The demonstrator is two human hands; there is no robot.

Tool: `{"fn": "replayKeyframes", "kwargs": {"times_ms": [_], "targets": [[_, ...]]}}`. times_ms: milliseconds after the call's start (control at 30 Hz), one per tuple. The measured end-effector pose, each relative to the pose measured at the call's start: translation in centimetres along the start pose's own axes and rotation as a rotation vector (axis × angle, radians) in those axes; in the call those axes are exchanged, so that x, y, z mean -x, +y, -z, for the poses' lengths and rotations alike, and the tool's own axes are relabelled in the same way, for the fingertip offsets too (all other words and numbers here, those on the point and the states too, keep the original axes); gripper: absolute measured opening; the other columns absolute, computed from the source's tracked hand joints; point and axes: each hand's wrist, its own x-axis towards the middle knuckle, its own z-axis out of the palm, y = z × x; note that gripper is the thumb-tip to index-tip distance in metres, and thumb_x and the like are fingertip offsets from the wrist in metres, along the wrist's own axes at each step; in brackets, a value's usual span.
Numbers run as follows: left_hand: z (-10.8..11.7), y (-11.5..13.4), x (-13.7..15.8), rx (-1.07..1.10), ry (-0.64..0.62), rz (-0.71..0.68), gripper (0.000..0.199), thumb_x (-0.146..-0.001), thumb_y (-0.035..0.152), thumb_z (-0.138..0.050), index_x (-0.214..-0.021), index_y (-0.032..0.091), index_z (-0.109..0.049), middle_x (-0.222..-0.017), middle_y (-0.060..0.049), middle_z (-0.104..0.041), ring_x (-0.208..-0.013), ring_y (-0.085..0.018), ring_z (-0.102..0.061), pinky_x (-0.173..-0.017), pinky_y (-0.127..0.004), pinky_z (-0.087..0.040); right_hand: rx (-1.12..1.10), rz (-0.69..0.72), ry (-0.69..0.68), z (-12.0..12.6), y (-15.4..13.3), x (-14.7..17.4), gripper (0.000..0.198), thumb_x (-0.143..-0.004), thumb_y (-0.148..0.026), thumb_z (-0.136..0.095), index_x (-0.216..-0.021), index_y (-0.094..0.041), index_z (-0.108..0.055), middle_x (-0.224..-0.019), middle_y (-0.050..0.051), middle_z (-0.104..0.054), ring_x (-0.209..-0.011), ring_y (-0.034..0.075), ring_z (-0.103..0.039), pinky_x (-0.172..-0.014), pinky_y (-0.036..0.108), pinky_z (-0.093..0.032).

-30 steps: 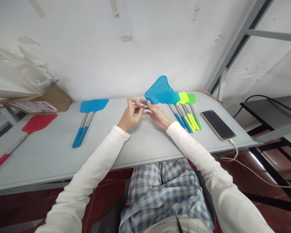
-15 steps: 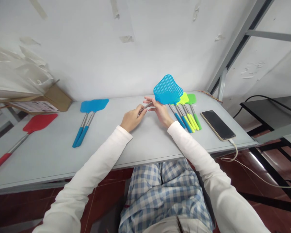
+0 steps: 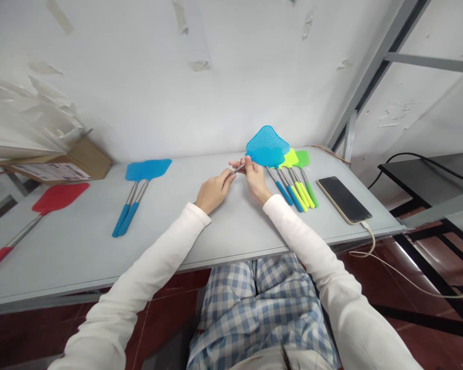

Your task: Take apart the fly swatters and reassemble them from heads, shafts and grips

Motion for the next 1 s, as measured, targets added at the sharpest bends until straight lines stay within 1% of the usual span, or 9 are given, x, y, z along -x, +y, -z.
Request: {"fn": "replayKeyframes", "kwargs": {"times_ms": [133,367,500,633,700,800,867,1000], "targets": [[0.0,-0.1,-0.1,0.006,0.011,-0.004,0.040,-0.102,0.047,-0.026,-0.117,0.026,-0.056,-0.095,-0.008,-0.074,-0.086,-0.024,-0.070,-0.069,-0.028,-0.043,-0.002,0.006,-0.002,0.2,0.0,-0.2,0.050,-0.074,-0.072,-0.063,-0.073,-0.023,-0.051,-0.081,0.006,-0.074,-0.097,0.020,-0.070,-0.084,0.032,-0.053],[0.1,0.1,-0.2,0.020,0.011,-0.023,0.039,-0.102,0.045,-0.026,-0.115,0.025,-0.057,-0.095,-0.008,-0.074,-0.085,-0.025,-0.070,-0.067,-0.029,-0.041,0.000,0.001,0.041,0.3,-0.1,-0.5,0.050,-0.075,-0.071,-0.063,-0.072,-0.023,-0.051,-0.080,0.005,-0.073,-0.096,0.019,-0.070,-0.084,0.031,-0.053],[0.0,-0.1,-0.2,0.051,0.042,-0.028,0.038,-0.102,0.045,-0.028,-0.113,0.025,-0.058,-0.092,-0.007,-0.074,-0.083,-0.025,-0.070,-0.066,-0.028,-0.040,-0.022,0.004,0.010,0.4,-0.3,-0.5,0.049,-0.074,-0.070,-0.065,-0.074,-0.022,-0.055,-0.081,0.005,-0.074,-0.096,0.020,-0.070,-0.086,0.033,-0.053],[0.0,-0.3,0.0,0.094,0.067,0.021,0.034,-0.100,0.046,-0.034,-0.108,0.025,-0.059,-0.088,-0.005,-0.074,-0.084,-0.024,-0.070,-0.067,-0.027,-0.040,-0.023,-0.066,-0.053,0.0,-0.6,-0.1,0.052,-0.074,-0.072,-0.064,-0.086,-0.022,-0.062,-0.088,0.007,-0.076,-0.100,0.021,-0.070,-0.090,0.035,-0.054],[0.1,-0.2,0.0,0.104,0.074,0.048,0.033,-0.099,0.047,-0.036,-0.109,0.026,-0.060,-0.089,-0.005,-0.074,-0.084,-0.023,-0.070,-0.067,-0.027,-0.040,-0.043,-0.083,-0.053,-0.3,-0.5,0.1,0.054,-0.074,-0.073,-0.064,-0.092,-0.021,-0.061,-0.092,0.008,-0.077,-0.102,0.021,-0.069,-0.091,0.035,-0.053],[0.1,0.0,0.0,0.120,0.088,0.064,0.037,-0.098,0.052,-0.038,-0.112,0.026,-0.060,-0.089,-0.005,-0.074,-0.084,-0.023,-0.069,-0.068,-0.027,-0.040,-0.055,-0.083,-0.041,-0.6,-0.2,0.3,0.052,-0.074,-0.072,-0.064,-0.085,-0.021,-0.057,-0.097,0.011,-0.077,-0.107,0.022,-0.068,-0.093,0.037,-0.052],[0.0,0.1,0.1,0.140,0.106,0.056,0.038,-0.098,0.052,-0.038,-0.112,0.025,-0.061,-0.089,-0.005,-0.074,-0.082,-0.022,-0.069,-0.067,-0.027,-0.040,-0.056,-0.077,-0.051,-0.7,0.1,0.4,0.050,-0.073,-0.070,-0.066,-0.080,-0.021,-0.056,-0.102,0.013,-0.076,-0.109,0.023,-0.067,-0.095,0.037,-0.052],[-0.3,0.0,0.2,0.185,0.176,0.021,0.038,-0.100,0.048,-0.036,-0.114,0.024,-0.062,-0.091,-0.005,-0.075,-0.081,-0.020,-0.069,-0.068,-0.026,-0.040,-0.066,-0.061,-0.055,-0.4,0.3,0.4,0.050,-0.068,-0.066,-0.073,-0.085,-0.020,-0.062,-0.110,0.013,-0.074,-0.108,0.021,-0.066,-0.094,0.035,-0.052]]}}
